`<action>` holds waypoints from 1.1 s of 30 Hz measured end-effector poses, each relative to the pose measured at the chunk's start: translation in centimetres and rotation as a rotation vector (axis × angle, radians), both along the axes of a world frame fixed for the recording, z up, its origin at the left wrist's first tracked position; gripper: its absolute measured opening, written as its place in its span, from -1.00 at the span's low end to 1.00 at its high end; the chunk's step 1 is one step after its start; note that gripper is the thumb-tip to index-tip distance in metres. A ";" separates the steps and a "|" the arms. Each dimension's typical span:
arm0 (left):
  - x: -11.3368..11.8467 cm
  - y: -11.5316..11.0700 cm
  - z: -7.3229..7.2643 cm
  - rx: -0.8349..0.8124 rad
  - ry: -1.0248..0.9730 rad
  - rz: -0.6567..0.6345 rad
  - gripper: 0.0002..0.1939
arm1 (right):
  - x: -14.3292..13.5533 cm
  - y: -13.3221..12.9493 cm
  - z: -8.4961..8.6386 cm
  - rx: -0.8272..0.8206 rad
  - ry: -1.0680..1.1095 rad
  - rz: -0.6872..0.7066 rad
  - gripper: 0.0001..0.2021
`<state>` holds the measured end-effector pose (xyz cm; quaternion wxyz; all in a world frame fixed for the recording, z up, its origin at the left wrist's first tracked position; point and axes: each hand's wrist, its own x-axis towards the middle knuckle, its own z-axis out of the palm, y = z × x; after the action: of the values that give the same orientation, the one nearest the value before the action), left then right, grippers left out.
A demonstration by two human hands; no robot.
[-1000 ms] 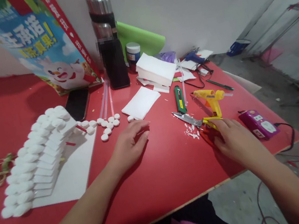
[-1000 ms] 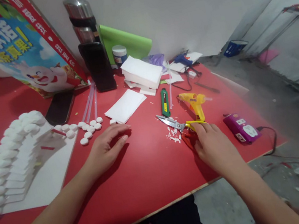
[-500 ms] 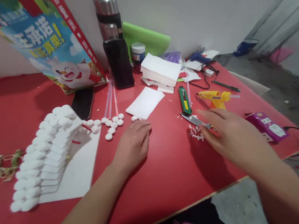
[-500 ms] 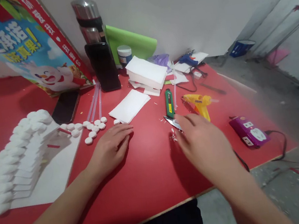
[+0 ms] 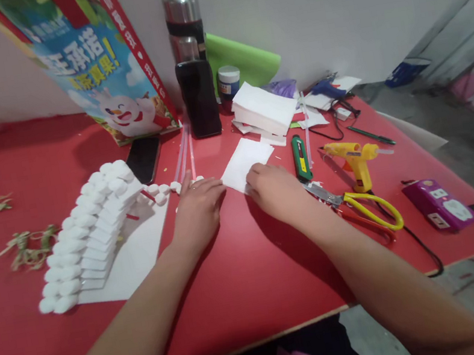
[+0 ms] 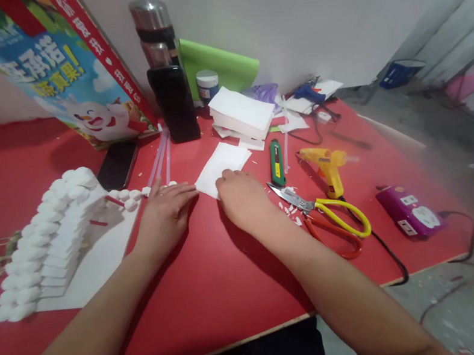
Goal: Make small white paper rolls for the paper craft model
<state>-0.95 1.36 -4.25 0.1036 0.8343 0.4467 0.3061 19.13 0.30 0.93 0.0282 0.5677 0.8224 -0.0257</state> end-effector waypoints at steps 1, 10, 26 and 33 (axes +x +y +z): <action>0.0 0.1 -0.1 0.009 0.001 -0.002 -0.61 | 0.2 -0.1 0.4 -0.020 -0.025 -0.004 -0.73; -1.0 0.5 -0.2 0.089 0.010 0.061 -0.61 | 1.5 0.6 -1.7 0.118 0.142 -0.008 -0.77; -0.2 -0.8 0.8 0.088 -0.104 0.013 -0.71 | 1.9 0.8 -2.0 0.079 0.261 0.054 -0.87; -0.2 -1.5 1.2 0.051 -0.120 -0.009 -0.62 | 2.4 1.3 -2.3 0.000 0.747 -0.133 -0.92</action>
<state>-1.11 -0.10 -3.02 0.1102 0.8188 0.4282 0.3662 21.53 1.61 -1.33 -0.2752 0.5713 0.7374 -0.2326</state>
